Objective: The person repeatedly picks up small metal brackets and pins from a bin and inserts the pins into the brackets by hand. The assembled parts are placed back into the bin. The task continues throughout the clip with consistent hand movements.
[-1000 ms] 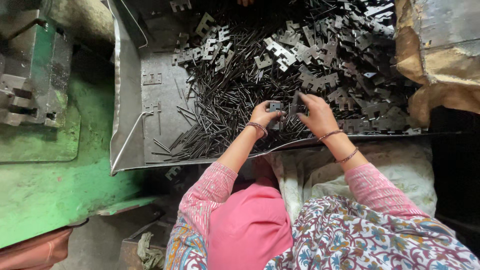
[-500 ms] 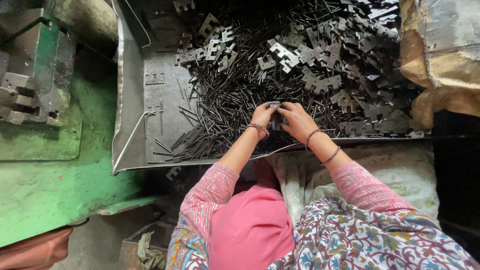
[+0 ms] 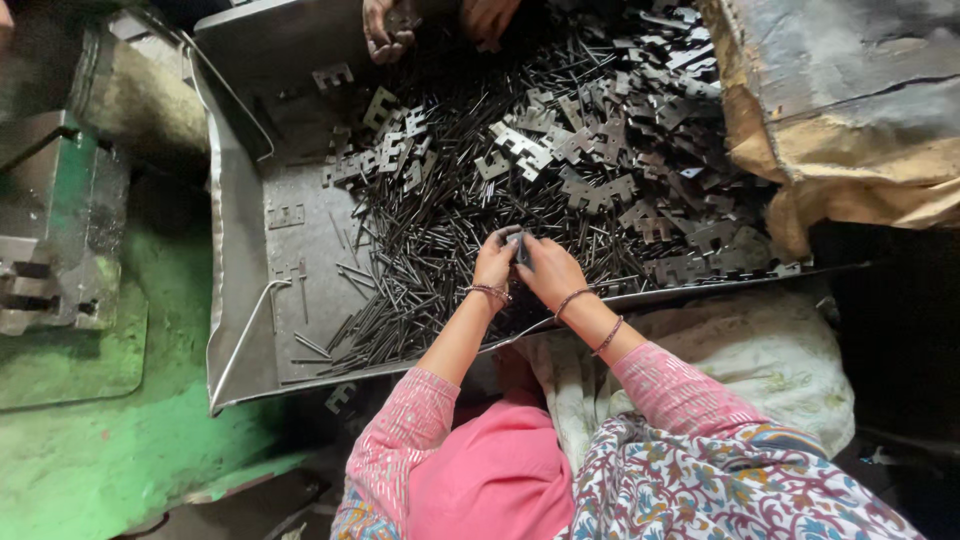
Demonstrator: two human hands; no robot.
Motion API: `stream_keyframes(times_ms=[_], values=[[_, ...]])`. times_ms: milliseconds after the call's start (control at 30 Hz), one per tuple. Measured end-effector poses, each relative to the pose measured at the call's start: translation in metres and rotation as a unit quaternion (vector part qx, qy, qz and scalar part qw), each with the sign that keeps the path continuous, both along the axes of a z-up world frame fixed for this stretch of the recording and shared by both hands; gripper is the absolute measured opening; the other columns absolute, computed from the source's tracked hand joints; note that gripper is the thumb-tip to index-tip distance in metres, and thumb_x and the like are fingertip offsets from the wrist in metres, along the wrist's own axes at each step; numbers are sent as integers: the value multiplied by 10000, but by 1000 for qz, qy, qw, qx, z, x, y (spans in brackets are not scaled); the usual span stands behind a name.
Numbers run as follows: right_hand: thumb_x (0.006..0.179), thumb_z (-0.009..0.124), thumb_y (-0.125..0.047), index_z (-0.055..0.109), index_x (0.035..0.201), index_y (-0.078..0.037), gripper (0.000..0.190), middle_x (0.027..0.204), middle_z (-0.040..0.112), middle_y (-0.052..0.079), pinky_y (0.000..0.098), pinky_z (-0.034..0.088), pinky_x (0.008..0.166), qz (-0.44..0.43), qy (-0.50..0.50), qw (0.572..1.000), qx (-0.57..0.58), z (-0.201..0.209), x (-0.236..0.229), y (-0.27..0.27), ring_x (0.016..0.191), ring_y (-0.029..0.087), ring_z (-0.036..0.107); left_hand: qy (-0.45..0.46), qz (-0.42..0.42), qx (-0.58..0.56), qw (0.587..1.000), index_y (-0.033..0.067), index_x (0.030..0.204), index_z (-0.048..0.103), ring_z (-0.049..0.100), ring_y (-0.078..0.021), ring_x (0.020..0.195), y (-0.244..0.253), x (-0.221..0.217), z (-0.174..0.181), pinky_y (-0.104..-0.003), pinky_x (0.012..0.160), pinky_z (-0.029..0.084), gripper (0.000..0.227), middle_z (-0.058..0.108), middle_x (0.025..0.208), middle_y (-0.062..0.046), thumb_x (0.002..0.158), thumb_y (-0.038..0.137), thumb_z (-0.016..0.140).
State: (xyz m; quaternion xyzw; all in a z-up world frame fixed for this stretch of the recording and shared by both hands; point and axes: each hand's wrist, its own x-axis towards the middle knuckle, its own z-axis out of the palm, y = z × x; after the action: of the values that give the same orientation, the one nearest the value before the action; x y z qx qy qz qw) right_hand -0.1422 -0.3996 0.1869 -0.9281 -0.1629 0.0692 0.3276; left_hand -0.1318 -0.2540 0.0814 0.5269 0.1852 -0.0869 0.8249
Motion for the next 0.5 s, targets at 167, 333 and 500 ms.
stream_keyframes(times_ms=[167, 333, 500], values=[[865, 700, -161, 674, 1203, -51, 356, 924, 719, 203, 475, 572, 792, 18, -40, 999, 13, -4, 18, -9, 878, 407, 708, 6, -16, -33, 999, 86, 1337, 604, 707, -144, 888, -2, -5, 33, -314, 749, 584, 308, 725, 1092, -57, 1046, 142, 521], [823, 732, -266, 720, 1279, -138, 474, 866, 732, 212, 392, 568, 714, -28, 30, 998, 39, 27, 84, -89, 734, 320, 742, -13, -56, -27, 998, 83, 1347, 588, 734, -179, 921, -3, -3, 48, -309, 826, 594, 350, 779, 1062, -118, 1086, 276, 455], [965, 763, -166, 710, 1363, -29, 425, 1119, 746, 103, 284, 535, 800, -50, 51, 978, 198, 118, 195, -231, 905, 92, 654, -15, -56, -40, 998, 57, 1314, 609, 705, -147, 839, 1, -1, 30, -280, 747, 559, 337, 783, 1015, -119, 1091, 260, 459]])
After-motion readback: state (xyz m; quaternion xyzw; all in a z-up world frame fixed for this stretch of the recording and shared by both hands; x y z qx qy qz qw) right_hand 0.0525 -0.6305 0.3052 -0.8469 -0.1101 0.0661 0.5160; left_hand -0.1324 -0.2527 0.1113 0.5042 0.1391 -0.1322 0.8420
